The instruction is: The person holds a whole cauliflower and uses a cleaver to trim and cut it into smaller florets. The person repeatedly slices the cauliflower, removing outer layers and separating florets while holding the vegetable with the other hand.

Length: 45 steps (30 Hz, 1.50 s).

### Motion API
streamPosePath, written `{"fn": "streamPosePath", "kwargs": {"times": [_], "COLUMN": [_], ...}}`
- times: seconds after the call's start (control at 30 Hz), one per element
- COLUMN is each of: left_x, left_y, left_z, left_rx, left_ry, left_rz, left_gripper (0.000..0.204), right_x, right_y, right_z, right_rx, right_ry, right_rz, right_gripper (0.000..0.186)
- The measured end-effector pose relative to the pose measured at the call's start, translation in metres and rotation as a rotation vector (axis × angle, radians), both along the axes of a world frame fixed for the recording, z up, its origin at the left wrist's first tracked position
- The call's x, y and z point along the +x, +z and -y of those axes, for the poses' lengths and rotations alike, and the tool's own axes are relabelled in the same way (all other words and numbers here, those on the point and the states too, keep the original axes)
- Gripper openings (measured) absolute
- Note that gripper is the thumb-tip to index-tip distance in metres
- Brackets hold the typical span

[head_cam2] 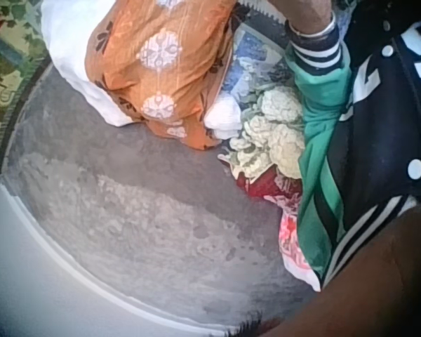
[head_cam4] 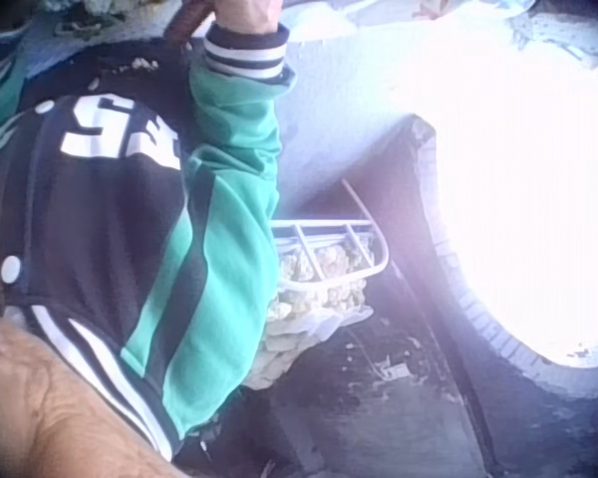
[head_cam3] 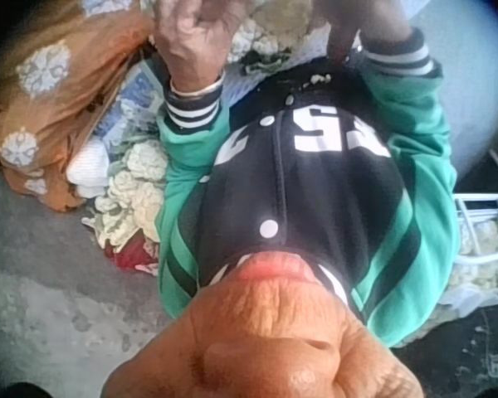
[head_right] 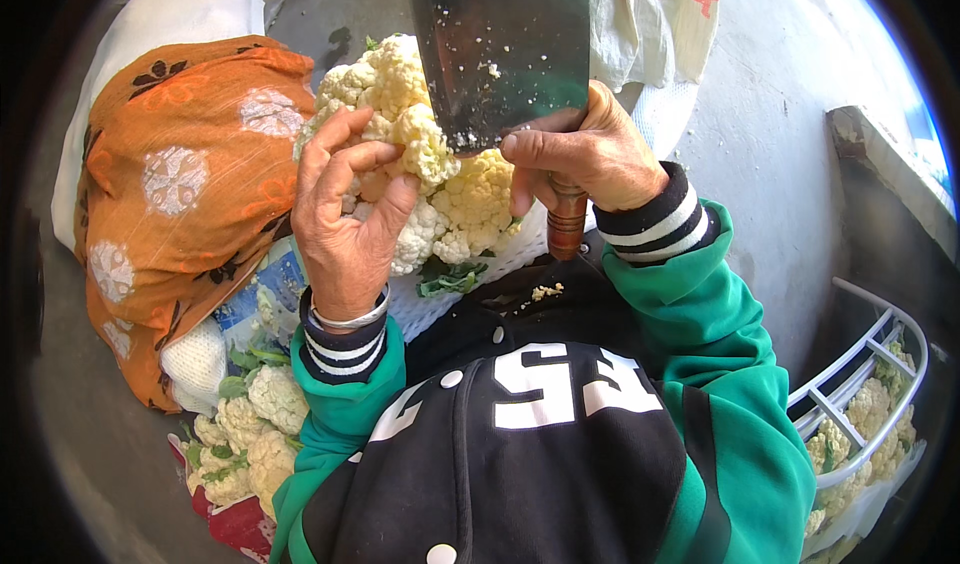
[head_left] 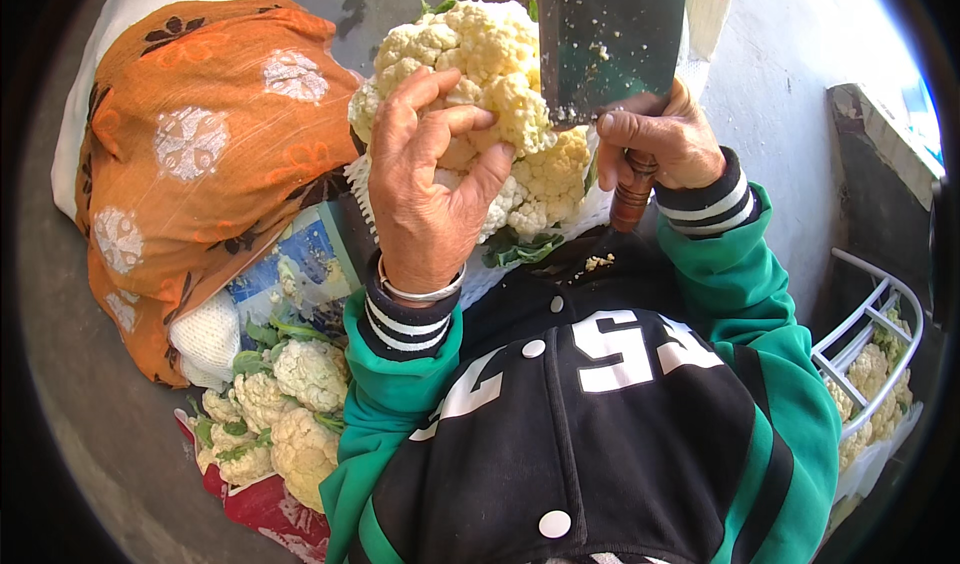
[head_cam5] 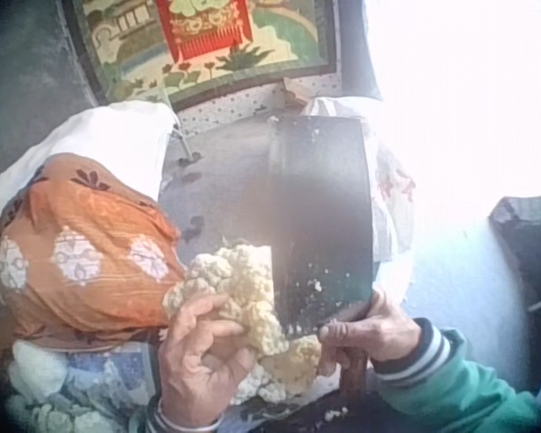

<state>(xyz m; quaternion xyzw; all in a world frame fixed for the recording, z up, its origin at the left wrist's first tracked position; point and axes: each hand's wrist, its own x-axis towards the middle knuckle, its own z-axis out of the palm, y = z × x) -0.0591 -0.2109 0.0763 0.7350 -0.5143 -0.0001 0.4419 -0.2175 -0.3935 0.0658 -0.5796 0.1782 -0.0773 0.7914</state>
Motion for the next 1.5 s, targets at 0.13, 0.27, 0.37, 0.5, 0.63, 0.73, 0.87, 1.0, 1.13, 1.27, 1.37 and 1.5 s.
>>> {"fn": "streamPosePath", "kwargs": {"times": [0.13, 0.27, 0.37, 0.5, 0.63, 0.73, 0.87, 1.0, 1.13, 1.27, 1.37, 1.5], "left_x": [-0.002, -0.002, -0.003, -0.005, -0.006, -0.006, -0.008, -0.007, -0.009, -0.009, -0.012, -0.01], "left_y": [-0.001, 0.0, 0.0, 0.001, 0.001, 0.001, 0.0, 0.0, 0.001, 0.002, 0.001, -0.001], "left_z": [0.0, 0.0, -0.001, -0.002, -0.002, -0.002, -0.001, -0.001, -0.002, -0.002, -0.002, -0.002], "left_rx": [-0.011, -0.008, 0.003, 0.016, 0.016, 0.034, 0.027, 0.031, 0.014, 0.015, 0.01, -0.028], "left_ry": [0.017, 0.009, 0.009, 0.008, 0.005, 0.008, 0.025, 0.011, 0.014, 0.028, 0.041, 0.04], "left_rz": [-0.017, -0.027, -0.042, -0.083, -0.08, -0.044, -0.047, -0.018, -0.078, -0.094, -0.122, -0.07], "left_gripper": [0.022, 0.021, 0.02, 0.02, 0.02, 0.019, 0.019, 0.018, 0.018, 0.019, 0.019, 0.019], "right_x": [-0.001, -0.001, -0.001, -0.002, -0.004, -0.005, -0.007, -0.007, -0.005, -0.008, -0.011, -0.012], "right_y": [0.0, 0.003, 0.008, 0.012, 0.013, 0.013, 0.015, 0.017, 0.016, 0.016, 0.018, 0.019], "right_z": [0.0, -0.006, -0.012, -0.019, -0.019, -0.016, -0.015, -0.016, -0.029, -0.038, -0.036, -0.039], "right_rx": [-0.004, 0.119, 0.171, 0.183, 0.121, 0.013, 0.056, 0.031, 0.139, 0.259, 0.233, 0.329], "right_ry": [0.015, -0.009, -0.053, -0.096, -0.082, -0.029, -0.028, -0.013, -0.129, -0.201, -0.183, -0.23], "right_rz": [-0.001, -0.016, -0.042, -0.039, -0.093, -0.115, -0.069, -0.088, -0.073, 0.01, -0.096, -0.054], "right_gripper": [0.014, 0.013, 0.015, 0.014, 0.013, 0.011, 0.009, 0.007, 0.01, 0.008, 0.008, 0.007]}}
